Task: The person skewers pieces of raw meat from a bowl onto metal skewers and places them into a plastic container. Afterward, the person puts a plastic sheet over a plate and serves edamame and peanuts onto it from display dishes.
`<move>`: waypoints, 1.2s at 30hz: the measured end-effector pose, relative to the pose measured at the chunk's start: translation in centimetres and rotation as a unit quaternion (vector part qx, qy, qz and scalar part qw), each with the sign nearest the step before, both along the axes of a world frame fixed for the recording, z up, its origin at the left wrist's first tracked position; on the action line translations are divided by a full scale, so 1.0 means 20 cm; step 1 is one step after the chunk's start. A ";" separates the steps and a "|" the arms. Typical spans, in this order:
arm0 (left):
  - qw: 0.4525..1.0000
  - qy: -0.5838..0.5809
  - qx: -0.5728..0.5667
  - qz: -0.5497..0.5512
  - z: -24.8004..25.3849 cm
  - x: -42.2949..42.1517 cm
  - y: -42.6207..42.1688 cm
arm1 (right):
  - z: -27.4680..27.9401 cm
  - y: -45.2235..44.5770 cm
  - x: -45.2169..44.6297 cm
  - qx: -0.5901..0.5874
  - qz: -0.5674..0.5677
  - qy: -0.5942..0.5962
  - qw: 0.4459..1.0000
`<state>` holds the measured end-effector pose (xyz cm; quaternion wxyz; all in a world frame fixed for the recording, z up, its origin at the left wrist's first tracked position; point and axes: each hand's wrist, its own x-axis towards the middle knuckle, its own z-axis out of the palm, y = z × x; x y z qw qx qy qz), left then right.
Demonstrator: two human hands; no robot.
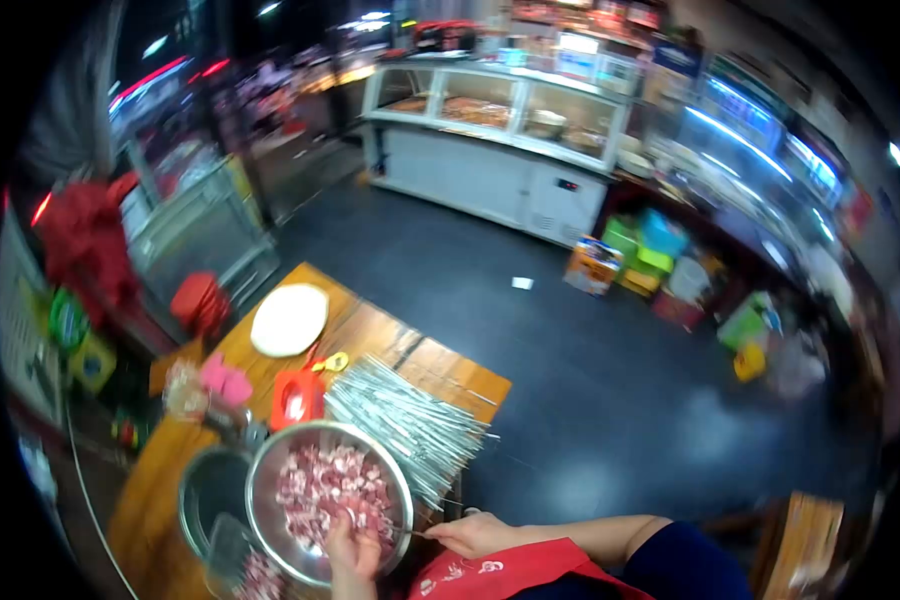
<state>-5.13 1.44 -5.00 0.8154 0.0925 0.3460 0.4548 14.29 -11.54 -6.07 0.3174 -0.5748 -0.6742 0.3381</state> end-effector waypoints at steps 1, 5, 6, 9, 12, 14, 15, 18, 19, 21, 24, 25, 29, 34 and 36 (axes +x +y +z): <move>0.999 -0.010 0.020 -0.031 0.02 0.03 -0.03 | 0.00 -0.05 -0.01 0.035 -0.028 0.028 0.999; 0.986 -0.072 0.054 -0.137 -0.05 -0.06 -0.12 | -0.02 -0.30 -0.26 -0.017 -0.119 0.003 0.993; 0.980 -0.065 0.058 -0.181 -0.12 -0.13 -0.16 | -0.08 -0.40 -0.41 0.016 -0.174 0.043 0.984; 0.964 -0.059 0.072 -0.250 -0.25 -0.31 -0.27 | -0.11 -0.57 -0.69 -0.078 -0.234 0.015 0.969; 0.962 -0.127 0.052 -0.238 -0.18 -0.52 -0.46 | -0.01 -0.66 -0.94 -0.005 -0.271 0.021 0.962; 0.968 -0.038 0.058 -0.242 -0.17 -0.64 -0.54 | 0.02 -0.65 -1.03 0.038 -0.258 0.038 0.965; 0.967 0.007 0.061 -0.247 -0.14 -0.70 -0.56 | 0.05 -0.64 -1.06 0.082 -0.264 0.056 0.960; 0.974 0.102 0.034 -0.201 -0.14 -0.92 -0.65 | 0.01 -0.64 -1.13 -0.046 -0.282 0.145 0.947; 0.979 0.073 -0.007 -0.191 -0.22 -1.03 -0.66 | 0.01 -0.65 -1.12 -0.121 -0.270 0.146 0.944; 0.992 0.026 -0.093 -0.082 -0.22 -1.18 -0.69 | -0.17 -0.61 -1.09 0.009 -0.162 0.019 0.986; 0.994 0.061 -0.070 0.054 -0.17 -1.43 -0.74 | 0.02 -0.48 -1.28 -0.041 -0.119 0.030 0.992; 0.992 0.067 -0.057 0.085 -0.14 -1.52 -0.75 | 0.00 -0.46 -1.31 -0.048 -0.090 -0.010 0.995; 0.971 0.089 -0.114 0.192 -0.17 -1.77 -0.89 | 0.14 -0.11 -1.48 0.166 -0.008 -0.073 0.983; 0.953 0.101 -0.157 0.238 -0.27 -1.88 -1.06 | -0.05 0.22 -1.79 0.204 -0.017 -0.169 0.964; 0.952 0.114 -0.156 0.238 -0.27 -1.85 -1.03 | -0.38 0.28 -1.86 0.001 0.067 -0.334 0.940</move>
